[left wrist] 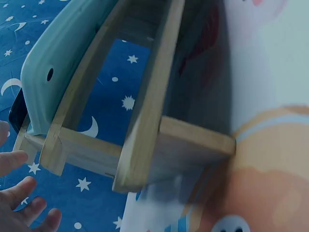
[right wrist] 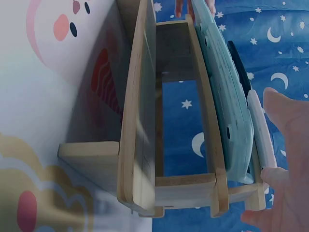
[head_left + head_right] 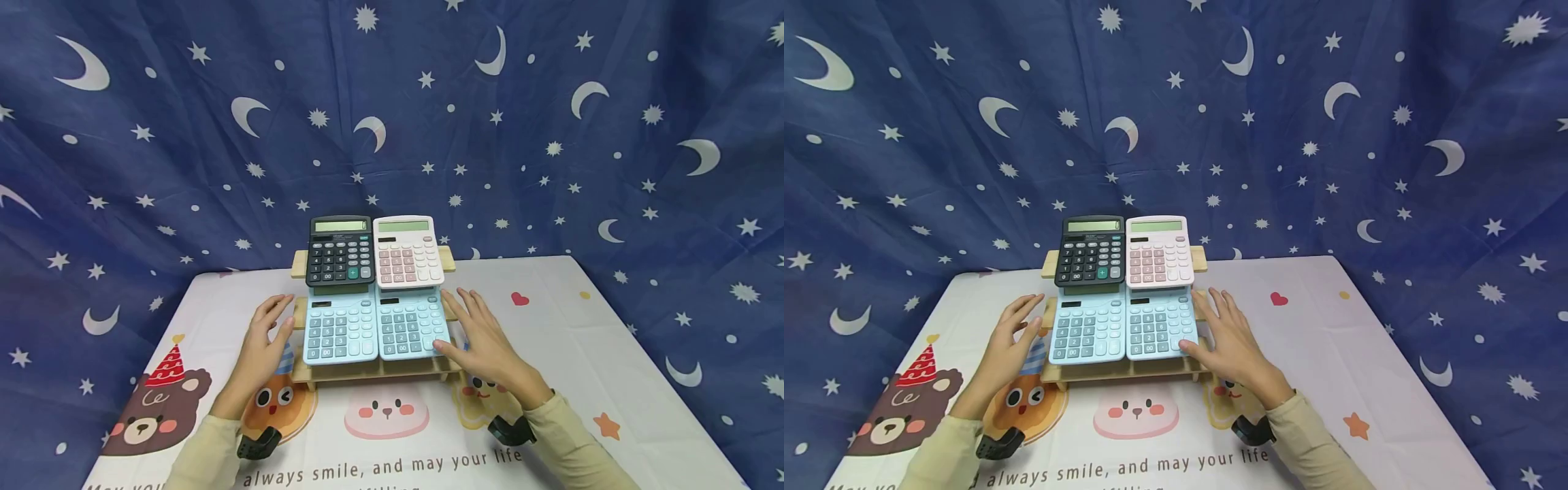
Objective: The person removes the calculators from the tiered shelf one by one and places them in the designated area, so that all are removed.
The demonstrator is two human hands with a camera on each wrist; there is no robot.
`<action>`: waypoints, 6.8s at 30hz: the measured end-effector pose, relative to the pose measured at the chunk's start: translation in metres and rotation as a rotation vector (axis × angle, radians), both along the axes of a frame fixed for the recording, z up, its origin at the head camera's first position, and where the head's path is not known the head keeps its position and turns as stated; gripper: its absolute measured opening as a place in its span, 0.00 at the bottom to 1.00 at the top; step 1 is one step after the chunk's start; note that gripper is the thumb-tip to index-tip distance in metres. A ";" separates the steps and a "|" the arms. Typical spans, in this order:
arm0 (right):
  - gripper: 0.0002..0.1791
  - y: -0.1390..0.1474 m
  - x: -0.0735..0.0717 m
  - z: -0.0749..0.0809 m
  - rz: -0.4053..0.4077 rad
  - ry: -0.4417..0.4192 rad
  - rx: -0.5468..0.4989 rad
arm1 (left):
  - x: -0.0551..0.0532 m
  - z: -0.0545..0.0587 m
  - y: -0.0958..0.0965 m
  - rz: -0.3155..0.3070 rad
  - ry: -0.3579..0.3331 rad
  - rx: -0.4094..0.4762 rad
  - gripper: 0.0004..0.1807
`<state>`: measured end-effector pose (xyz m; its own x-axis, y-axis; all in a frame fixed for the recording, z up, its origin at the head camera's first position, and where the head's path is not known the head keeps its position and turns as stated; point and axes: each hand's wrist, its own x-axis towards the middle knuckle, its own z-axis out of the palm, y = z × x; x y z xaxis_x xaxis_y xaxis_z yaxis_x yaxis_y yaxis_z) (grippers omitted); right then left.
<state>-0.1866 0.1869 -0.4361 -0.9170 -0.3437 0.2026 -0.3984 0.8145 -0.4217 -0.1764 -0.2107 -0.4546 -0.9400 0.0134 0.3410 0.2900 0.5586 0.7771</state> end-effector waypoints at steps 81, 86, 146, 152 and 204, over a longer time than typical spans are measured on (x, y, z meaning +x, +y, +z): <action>0.35 0.005 0.004 -0.022 0.218 -0.613 -1.055 | -0.017 -0.021 -0.003 -0.132 -0.060 0.205 0.21; 0.35 0.011 0.007 -0.024 0.224 -0.609 -1.041 | -0.017 -0.021 -0.003 -0.136 -0.052 0.203 0.21; 0.34 0.135 0.010 -0.043 0.310 -0.606 -1.243 | -0.021 -0.024 -0.001 -0.124 -0.085 0.212 0.21; 0.35 0.134 0.000 -0.048 0.217 -0.609 -1.211 | -0.019 -0.022 -0.003 -0.125 -0.087 0.201 0.21; 0.31 0.127 -0.059 -0.076 -0.134 -0.625 -0.850 | -0.017 -0.024 -0.003 -0.127 -0.068 0.200 0.22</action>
<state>-0.2452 0.3142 -0.5119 -0.9610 -0.1997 -0.1916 0.1568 0.1776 -0.9715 -0.1938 -0.2136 -0.4788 -0.9558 0.0721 0.2850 0.2917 0.3543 0.8885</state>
